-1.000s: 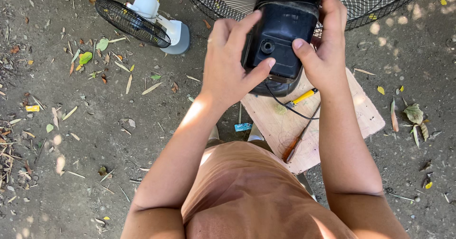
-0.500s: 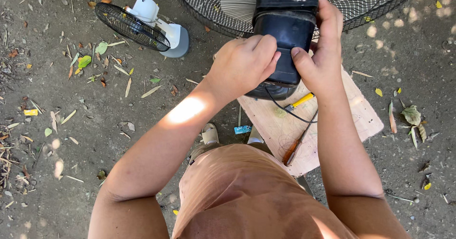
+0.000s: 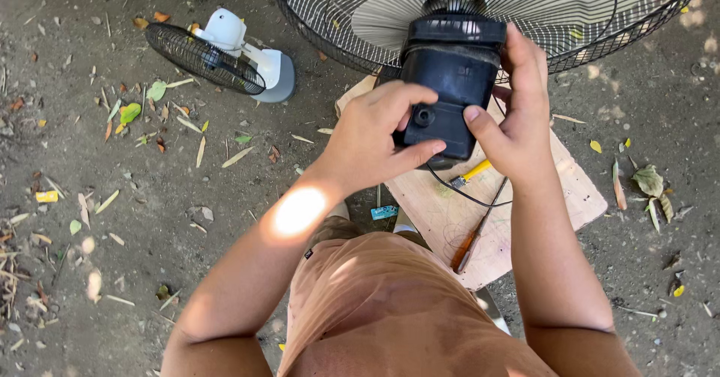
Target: The person services electric fans on a wooden board on the ground. They insert a long metal rod into the rear vents of a white fan housing, brush the housing with a brush, reposition the fans, work the rod into the vents of a black fan, and remove and reattach the front guard and blades of the black fan.
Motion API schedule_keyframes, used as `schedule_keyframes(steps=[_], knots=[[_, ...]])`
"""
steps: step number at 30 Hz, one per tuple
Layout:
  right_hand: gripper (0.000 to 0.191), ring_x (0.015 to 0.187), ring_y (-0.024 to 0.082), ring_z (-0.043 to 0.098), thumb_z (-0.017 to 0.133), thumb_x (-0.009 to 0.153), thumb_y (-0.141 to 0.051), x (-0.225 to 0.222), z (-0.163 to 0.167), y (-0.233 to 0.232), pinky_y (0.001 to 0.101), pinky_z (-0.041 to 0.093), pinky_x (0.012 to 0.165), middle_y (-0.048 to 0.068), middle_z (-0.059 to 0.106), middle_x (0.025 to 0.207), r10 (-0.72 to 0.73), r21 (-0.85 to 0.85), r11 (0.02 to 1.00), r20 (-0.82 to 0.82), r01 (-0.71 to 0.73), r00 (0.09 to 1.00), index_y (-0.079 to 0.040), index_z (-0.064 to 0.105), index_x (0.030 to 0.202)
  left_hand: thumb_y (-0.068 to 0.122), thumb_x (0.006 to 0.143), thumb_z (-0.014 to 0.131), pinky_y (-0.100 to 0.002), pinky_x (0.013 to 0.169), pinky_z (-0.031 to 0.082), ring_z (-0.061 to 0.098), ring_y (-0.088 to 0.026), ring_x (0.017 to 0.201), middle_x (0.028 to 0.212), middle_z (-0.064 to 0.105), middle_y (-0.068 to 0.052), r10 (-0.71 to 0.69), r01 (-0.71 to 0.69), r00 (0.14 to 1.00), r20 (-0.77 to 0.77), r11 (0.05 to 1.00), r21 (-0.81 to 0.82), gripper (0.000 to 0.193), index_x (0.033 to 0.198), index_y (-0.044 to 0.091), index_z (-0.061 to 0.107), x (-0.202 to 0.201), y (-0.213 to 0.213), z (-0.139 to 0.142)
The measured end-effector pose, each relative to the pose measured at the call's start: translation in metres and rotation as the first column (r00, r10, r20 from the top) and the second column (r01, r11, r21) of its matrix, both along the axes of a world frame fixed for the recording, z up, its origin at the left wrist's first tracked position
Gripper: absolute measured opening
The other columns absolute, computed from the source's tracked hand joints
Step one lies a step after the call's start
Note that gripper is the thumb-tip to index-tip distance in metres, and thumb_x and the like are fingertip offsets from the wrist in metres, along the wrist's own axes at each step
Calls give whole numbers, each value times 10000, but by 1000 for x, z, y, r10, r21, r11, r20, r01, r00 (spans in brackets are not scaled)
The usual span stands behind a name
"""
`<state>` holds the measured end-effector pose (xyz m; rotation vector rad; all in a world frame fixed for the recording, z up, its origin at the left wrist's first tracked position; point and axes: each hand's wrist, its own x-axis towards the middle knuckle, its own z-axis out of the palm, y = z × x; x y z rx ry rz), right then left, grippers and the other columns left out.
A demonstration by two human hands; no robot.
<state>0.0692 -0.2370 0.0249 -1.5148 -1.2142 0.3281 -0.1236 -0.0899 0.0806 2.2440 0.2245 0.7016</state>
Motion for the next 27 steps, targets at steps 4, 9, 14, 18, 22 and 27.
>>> schedule_keyframes(steps=[4,9,14,18,22,27], knots=[[774,1374,264,525,725,896,-138,-9,23,-9,368,513,1036,143,443,1516,-137,-37,989,195,146,971,-65,382,1586,262,777,915,-308,635,528,608,-176,715,837,582,-60,-73,71,997,-6,991,-112,524,1196,89,654,3,5,-6],[545,1069,294,587,816,778,-158,-37,57,-23,389,484,953,134,603,1200,-258,22,962,400,272,880,-57,607,1272,253,756,937,-310,628,520,609,-168,704,833,579,-49,-186,194,981,60,964,-183,559,1205,74,656,1,8,-18],[414,809,242,618,889,686,-271,-80,81,-14,365,421,751,43,681,881,-249,-113,937,448,330,859,-87,720,1017,279,765,943,-317,604,514,616,-175,655,828,595,-48,-356,360,933,59,910,-206,497,1118,65,665,-9,29,-23],[397,810,232,620,904,696,-275,-101,91,5,371,410,737,13,692,897,-319,-158,885,482,439,816,-105,719,1004,355,744,923,-364,661,496,631,-218,710,852,615,-30,-473,477,876,90,878,-31,515,1091,86,654,-4,48,-24],[350,870,263,620,873,727,-242,-105,96,12,368,462,808,42,677,943,-363,-163,861,469,482,806,-102,719,1008,391,792,910,-361,710,515,647,-210,748,889,623,-25,-507,509,857,93,861,3,513,1112,89,646,-2,53,-20],[261,941,299,645,807,757,-182,-101,92,11,428,507,855,76,701,1015,-299,-124,889,572,441,763,-65,699,964,453,782,916,-368,712,518,654,-214,732,875,637,-25,-438,434,891,117,899,63,615,1152,61,619,1,47,-19]])
